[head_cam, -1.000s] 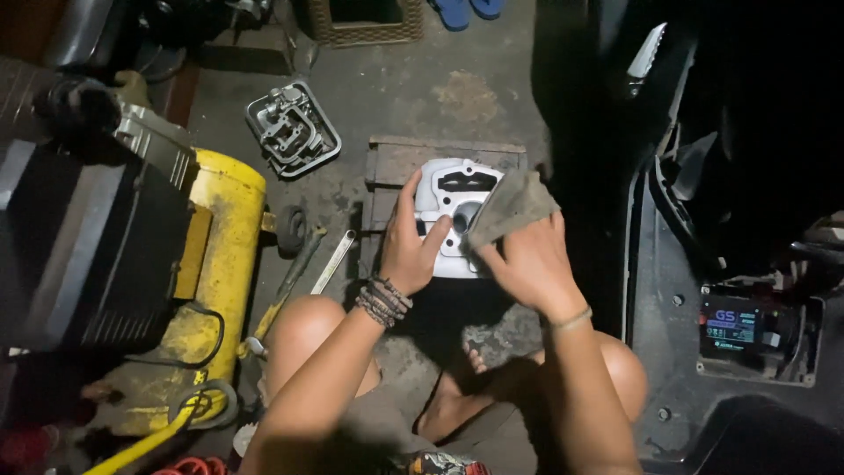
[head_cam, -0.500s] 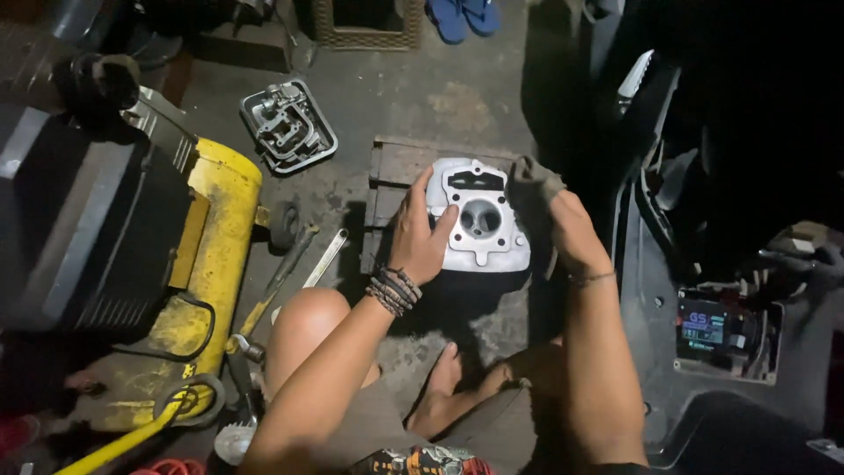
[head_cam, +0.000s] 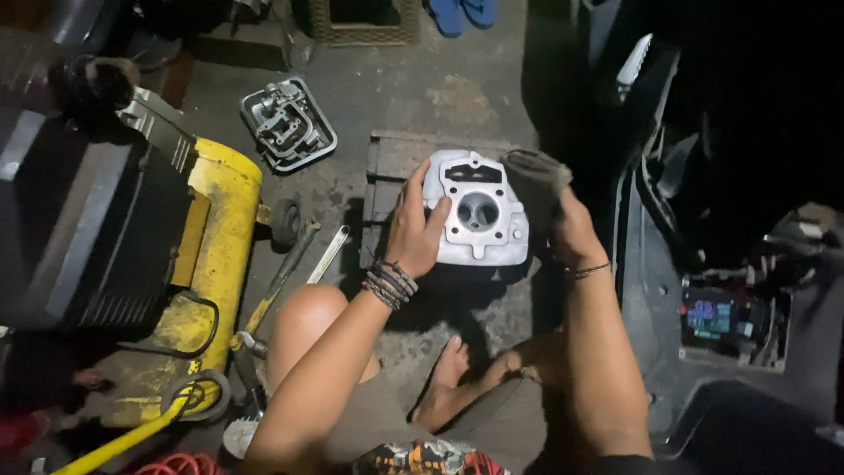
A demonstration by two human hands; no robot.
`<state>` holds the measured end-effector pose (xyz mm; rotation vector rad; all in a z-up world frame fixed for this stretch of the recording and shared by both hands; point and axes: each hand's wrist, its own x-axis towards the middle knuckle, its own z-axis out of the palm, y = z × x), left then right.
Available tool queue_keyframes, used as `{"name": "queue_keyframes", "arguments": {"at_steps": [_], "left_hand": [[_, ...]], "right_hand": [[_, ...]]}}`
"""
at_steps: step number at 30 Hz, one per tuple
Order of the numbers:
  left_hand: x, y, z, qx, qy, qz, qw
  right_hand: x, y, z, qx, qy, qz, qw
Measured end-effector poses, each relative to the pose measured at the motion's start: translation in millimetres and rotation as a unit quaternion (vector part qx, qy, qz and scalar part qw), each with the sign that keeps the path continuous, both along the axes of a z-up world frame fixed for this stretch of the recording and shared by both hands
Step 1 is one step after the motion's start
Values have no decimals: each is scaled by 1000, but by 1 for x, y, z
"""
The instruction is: Manually cleaning a motorcycle cylinder head and preparing it for valve lapping by applying compound to the valve seats.
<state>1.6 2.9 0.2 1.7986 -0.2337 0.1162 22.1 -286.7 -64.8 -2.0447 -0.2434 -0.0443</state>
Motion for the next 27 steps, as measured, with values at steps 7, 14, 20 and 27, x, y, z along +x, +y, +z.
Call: {"name": "queue_keyframes", "arguments": {"at_steps": [7,14,20,27], "left_hand": [[0,-2,-5,-43,15,-8,999],[-1,-4,-9,-43,7,17,999],[2,-6,-13,-60,15,11,998],[16,-3,-38,-192,45,-12,980]], "right_hand": [[-104,-75,-125,79,101,-173,976],[-131,106,51,-360,-162,8,919],[-137,117,51,-398,-109,-57,909],[-145,127,61,-421,-135,-35,897]]}}
